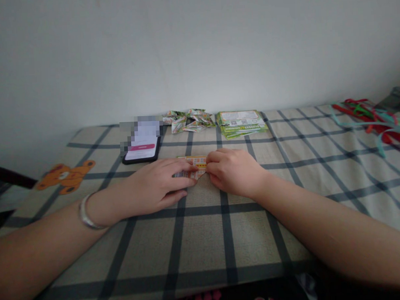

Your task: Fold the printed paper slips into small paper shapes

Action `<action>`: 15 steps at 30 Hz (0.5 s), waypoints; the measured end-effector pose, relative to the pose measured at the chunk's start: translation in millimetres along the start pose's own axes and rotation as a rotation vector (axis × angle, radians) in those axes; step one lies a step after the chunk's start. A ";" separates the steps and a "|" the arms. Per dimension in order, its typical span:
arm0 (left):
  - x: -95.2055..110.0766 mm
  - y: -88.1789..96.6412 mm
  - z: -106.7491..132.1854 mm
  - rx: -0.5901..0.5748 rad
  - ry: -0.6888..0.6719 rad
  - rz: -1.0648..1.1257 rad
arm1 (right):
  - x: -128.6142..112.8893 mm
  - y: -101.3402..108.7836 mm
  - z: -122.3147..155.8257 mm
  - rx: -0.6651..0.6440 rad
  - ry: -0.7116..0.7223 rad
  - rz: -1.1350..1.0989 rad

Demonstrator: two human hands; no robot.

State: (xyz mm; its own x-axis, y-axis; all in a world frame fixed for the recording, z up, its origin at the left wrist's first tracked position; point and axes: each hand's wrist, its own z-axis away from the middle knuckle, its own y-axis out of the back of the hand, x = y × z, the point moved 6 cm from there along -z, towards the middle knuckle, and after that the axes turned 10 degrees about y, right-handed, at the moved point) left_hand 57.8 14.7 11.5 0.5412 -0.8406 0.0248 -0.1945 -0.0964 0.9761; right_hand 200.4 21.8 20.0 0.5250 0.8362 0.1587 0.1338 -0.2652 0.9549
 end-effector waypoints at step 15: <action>-2.2 0.9 1.7 -0.006 -0.027 0.057 | 16.1 1.3 4.4 -0.077 -0.139 0.176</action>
State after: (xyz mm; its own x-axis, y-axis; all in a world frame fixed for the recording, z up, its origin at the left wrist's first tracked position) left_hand 55.1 15.6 11.9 0.5070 -0.8587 0.0745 -0.2195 -0.0451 0.9746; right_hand 212.7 32.8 22.6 0.6458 0.7047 0.2938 -0.0319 -0.3596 0.9326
